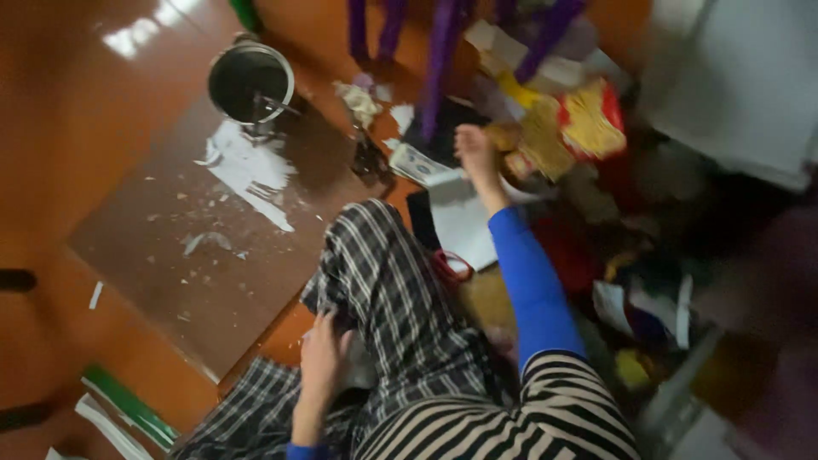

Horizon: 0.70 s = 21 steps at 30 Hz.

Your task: Cutting strips of paper and tape using scissors for a craft project

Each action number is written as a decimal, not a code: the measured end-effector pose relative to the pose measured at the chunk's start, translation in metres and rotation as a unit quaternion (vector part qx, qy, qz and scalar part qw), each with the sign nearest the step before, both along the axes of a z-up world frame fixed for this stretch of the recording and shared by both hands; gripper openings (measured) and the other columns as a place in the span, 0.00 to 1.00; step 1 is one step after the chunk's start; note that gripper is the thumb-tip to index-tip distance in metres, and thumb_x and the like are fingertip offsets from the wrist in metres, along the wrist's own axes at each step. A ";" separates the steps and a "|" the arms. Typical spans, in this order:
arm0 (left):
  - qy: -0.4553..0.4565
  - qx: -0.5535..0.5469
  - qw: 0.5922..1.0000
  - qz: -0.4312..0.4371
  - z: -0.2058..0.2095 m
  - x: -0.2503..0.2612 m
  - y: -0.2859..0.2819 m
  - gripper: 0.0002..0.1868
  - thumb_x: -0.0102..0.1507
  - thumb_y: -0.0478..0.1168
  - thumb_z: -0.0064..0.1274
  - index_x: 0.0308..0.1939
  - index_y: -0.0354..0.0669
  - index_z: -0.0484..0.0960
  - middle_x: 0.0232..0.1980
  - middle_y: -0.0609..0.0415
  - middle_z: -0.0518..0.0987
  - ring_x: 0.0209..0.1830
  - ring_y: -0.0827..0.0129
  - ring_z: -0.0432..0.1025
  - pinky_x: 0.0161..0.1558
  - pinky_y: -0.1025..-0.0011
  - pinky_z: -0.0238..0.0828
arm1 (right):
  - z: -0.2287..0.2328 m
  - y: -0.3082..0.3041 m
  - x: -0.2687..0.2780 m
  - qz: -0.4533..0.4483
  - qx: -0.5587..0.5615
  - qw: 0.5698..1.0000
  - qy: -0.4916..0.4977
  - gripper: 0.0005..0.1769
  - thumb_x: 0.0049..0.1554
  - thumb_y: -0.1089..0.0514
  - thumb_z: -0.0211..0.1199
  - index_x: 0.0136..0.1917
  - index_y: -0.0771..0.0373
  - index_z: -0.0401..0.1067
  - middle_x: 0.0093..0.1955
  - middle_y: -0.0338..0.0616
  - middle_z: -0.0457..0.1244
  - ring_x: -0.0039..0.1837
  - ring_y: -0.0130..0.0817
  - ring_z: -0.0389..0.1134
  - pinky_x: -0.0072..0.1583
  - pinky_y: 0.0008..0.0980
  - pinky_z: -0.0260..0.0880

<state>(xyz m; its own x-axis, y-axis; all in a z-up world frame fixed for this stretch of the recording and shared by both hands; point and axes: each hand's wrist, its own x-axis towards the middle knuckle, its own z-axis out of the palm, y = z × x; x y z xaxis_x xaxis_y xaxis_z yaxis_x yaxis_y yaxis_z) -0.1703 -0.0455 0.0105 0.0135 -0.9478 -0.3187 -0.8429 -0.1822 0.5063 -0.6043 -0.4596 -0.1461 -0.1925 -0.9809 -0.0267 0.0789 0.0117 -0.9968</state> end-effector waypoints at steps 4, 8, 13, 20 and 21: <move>0.018 -0.212 0.976 -0.051 0.023 -0.069 -0.058 0.41 0.64 0.47 0.67 0.79 0.42 0.68 0.82 0.32 0.64 0.80 0.38 0.63 0.74 0.45 0.62 | -0.034 -0.125 -0.062 0.028 0.050 0.976 -0.209 0.29 0.52 0.65 0.75 0.67 0.65 0.73 0.50 0.44 0.74 0.44 0.34 0.76 0.44 0.33 0.80; -0.009 -0.247 0.962 -0.119 0.028 -0.099 -0.106 0.30 0.70 0.55 0.55 0.75 0.54 0.76 0.83 0.46 0.67 0.84 0.45 0.57 0.80 0.37 0.45 | 0.033 -0.155 -0.099 -0.079 -0.109 0.793 0.594 0.10 0.59 0.67 0.57 0.48 0.59 0.78 0.44 0.52 0.73 0.46 0.51 0.75 0.46 0.51 0.75; 0.057 -0.284 0.953 -0.086 0.012 -0.078 -0.128 0.26 0.72 0.43 0.45 0.75 0.51 0.76 0.81 0.51 0.72 0.81 0.52 0.64 0.79 0.46 0.49 | 0.036 -0.165 -0.128 -0.037 0.008 0.844 0.535 0.10 0.59 0.68 0.59 0.51 0.70 0.80 0.51 0.60 0.74 0.57 0.58 0.76 0.55 0.49 0.74; 0.091 -0.304 0.944 -0.084 -0.002 -0.078 -0.127 0.26 0.75 0.46 0.39 0.76 0.48 0.76 0.80 0.49 0.74 0.79 0.47 0.65 0.78 0.44 0.49 | 0.116 -0.169 -0.045 -0.004 -0.048 0.853 0.519 0.09 0.60 0.68 0.60 0.51 0.69 0.80 0.50 0.59 0.74 0.56 0.56 0.75 0.54 0.48 0.74; 0.097 -0.303 0.944 -0.089 -0.003 -0.078 -0.126 0.26 0.76 0.47 0.39 0.77 0.48 0.75 0.80 0.48 0.74 0.80 0.47 0.65 0.79 0.43 0.48 | 0.123 -0.161 -0.041 -0.001 -0.054 0.855 0.516 0.09 0.60 0.68 0.60 0.51 0.68 0.80 0.50 0.59 0.74 0.55 0.56 0.75 0.54 0.48 0.74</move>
<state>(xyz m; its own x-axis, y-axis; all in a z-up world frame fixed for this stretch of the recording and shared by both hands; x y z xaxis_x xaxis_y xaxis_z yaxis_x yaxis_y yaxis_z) -0.2487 -0.1714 0.0073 -0.1656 -0.9384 0.3033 -0.7136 0.3263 0.6199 -0.6450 -0.6209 -0.0232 -0.0610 -0.9663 0.2502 -0.8435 -0.0841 -0.5305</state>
